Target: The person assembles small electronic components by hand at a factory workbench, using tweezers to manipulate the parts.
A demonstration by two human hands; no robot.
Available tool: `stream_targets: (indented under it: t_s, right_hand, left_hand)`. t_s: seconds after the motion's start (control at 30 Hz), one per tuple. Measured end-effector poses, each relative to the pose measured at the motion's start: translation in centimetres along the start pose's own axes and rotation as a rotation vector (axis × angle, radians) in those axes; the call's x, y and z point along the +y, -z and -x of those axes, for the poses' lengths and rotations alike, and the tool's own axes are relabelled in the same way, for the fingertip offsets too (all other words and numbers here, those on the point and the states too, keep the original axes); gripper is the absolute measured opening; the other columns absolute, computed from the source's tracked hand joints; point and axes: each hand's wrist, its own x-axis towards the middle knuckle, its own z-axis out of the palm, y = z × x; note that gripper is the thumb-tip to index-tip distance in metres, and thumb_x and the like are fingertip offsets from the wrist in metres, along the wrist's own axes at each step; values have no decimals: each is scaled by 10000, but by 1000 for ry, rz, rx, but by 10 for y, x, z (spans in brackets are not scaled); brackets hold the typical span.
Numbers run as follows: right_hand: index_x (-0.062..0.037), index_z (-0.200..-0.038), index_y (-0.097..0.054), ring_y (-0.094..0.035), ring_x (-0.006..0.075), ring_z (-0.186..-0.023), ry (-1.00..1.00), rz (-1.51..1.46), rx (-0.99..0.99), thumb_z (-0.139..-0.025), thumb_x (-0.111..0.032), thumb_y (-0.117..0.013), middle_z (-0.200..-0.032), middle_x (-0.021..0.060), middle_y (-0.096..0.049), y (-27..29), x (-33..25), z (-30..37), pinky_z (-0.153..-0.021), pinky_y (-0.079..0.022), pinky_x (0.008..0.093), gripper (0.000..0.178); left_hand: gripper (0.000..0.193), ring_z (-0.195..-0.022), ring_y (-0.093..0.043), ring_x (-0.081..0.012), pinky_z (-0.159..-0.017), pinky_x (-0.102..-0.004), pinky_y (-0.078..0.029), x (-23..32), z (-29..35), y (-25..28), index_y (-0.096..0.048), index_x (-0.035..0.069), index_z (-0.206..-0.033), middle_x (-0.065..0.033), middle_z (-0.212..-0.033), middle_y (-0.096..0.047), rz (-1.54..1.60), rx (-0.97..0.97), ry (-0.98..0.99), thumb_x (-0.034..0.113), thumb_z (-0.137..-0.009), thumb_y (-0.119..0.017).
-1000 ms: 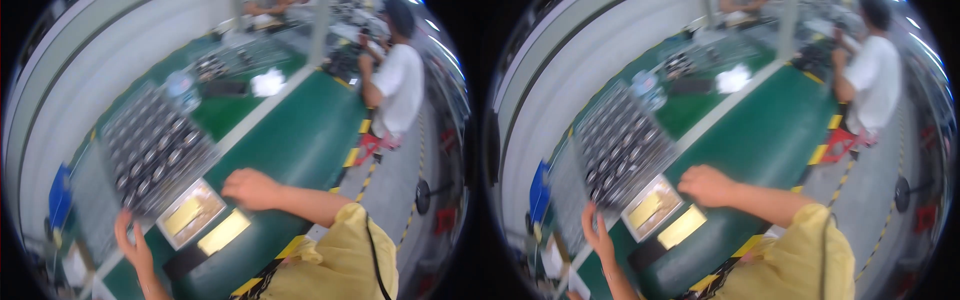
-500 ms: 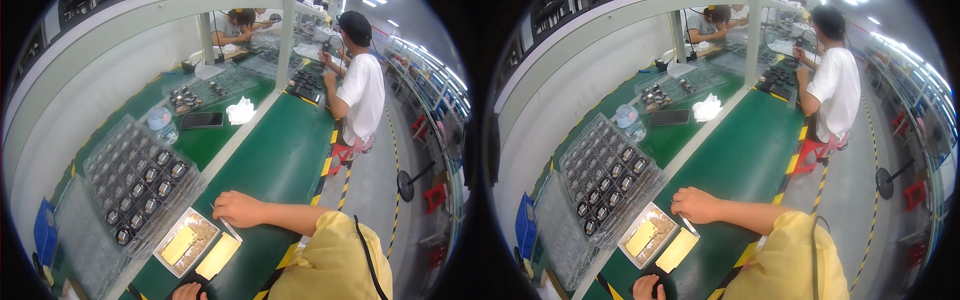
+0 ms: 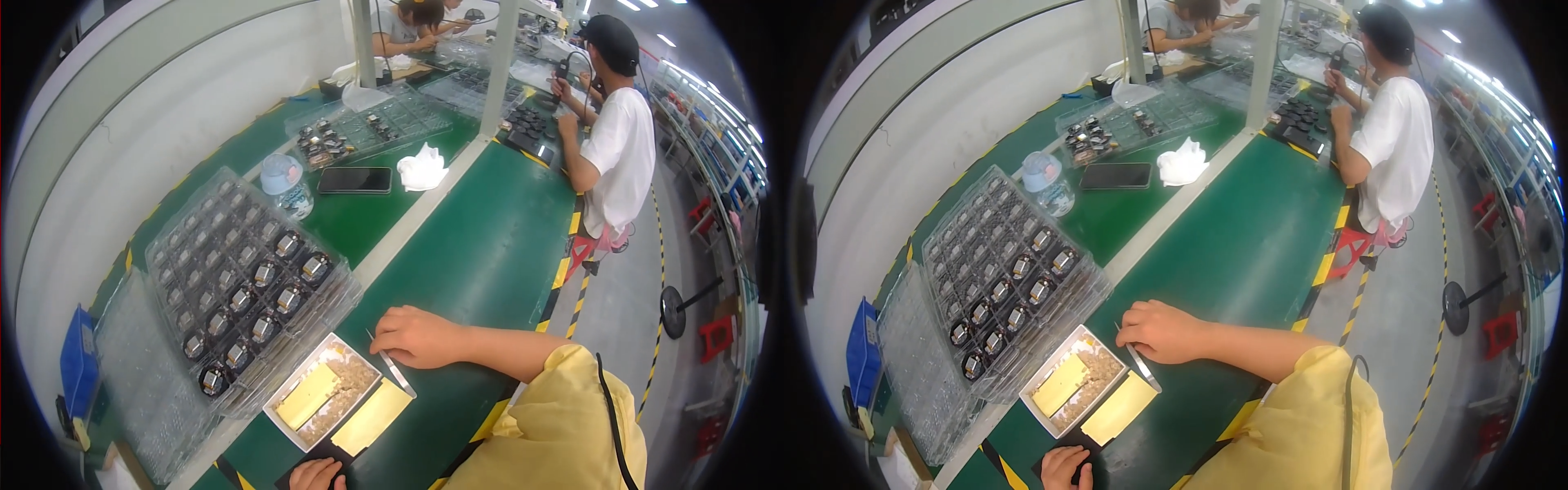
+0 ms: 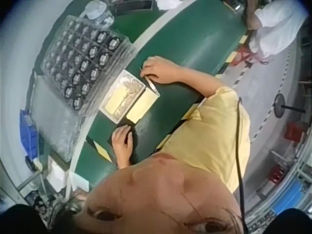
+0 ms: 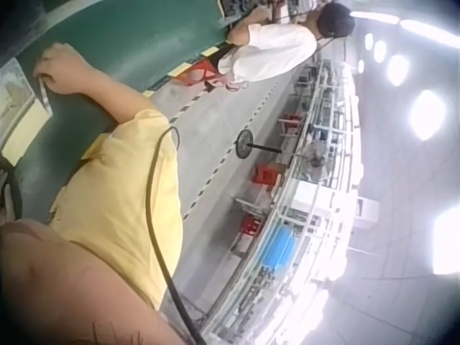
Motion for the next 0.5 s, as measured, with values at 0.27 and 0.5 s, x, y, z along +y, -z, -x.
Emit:
stream_targets:
  t_s: [0.27,0.5]
  right_hand:
    - [-134,-1090,-628,-536,263,-994,-15,5,-99,-778,-86,-655,-1004,54,-575,3,-4,1,-856,-426,386,317]
    - [-109,-1062,-624,-533,258,-978,21,-10,-84,-756,-148,-689,-985,63,-568,5,-3,1,-846,-425,386,315]
  left_hand:
    - [237,-1103,-539,-371,-969,-436,-413,1,-2,0,-662,22,-1054,-153,-1187,-607,-76,-11,-31,87,-829,-625]
    - [454,-1176,-459,-387,-1006,-455,-359,1,-8,-2,-571,46,-1241,-160,-1327,-496,-134,-149,11,132,-804,-660]
